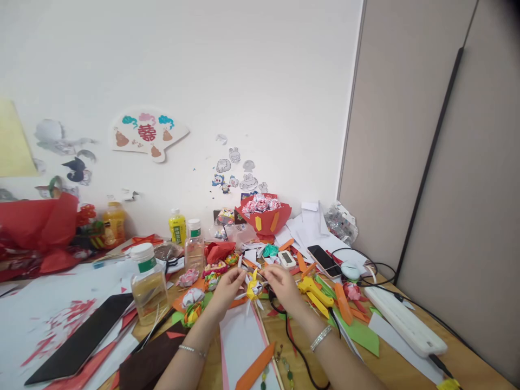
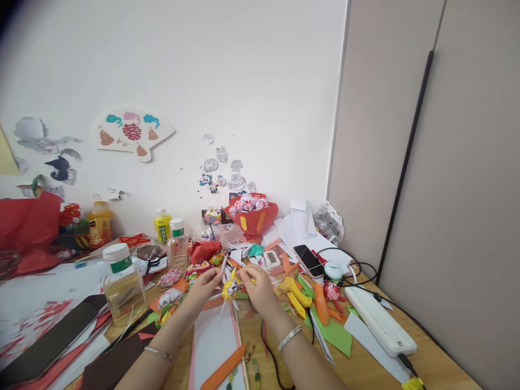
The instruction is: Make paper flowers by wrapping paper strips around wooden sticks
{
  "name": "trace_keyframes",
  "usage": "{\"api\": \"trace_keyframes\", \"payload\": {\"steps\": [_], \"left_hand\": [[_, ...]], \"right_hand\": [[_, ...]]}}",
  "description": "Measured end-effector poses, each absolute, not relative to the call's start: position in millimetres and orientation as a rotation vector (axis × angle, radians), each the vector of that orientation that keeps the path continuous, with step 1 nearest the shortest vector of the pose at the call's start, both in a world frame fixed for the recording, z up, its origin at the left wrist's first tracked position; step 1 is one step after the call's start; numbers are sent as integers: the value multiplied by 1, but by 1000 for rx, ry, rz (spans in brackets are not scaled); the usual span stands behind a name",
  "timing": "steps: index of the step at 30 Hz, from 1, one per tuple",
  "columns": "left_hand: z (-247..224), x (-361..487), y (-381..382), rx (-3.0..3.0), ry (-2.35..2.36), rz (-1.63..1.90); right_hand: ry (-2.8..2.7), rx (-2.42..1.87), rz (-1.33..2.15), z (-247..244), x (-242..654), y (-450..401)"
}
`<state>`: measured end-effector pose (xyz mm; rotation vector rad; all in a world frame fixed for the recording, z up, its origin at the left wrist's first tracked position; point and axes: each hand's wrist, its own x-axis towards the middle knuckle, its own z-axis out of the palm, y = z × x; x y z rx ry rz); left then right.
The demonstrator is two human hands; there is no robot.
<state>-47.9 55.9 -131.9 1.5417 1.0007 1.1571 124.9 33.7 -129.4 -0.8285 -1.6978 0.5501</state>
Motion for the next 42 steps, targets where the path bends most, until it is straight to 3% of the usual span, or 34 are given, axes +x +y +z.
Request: {"api": "trace_keyframes", "payload": {"steps": [8, 24, 42], "left_hand": [[-131, -41, 47, 1583, 867, 1051], [-129, -32, 46, 1745, 1026, 1274], [-129, -35, 45, 1926, 954, 1037]], "right_hand": [[-1530, -892, 941, -146, 127, 50], [-1601, -970, 664, -141, 121, 38], [-1729, -867, 1072, -148, 136, 49]]}}
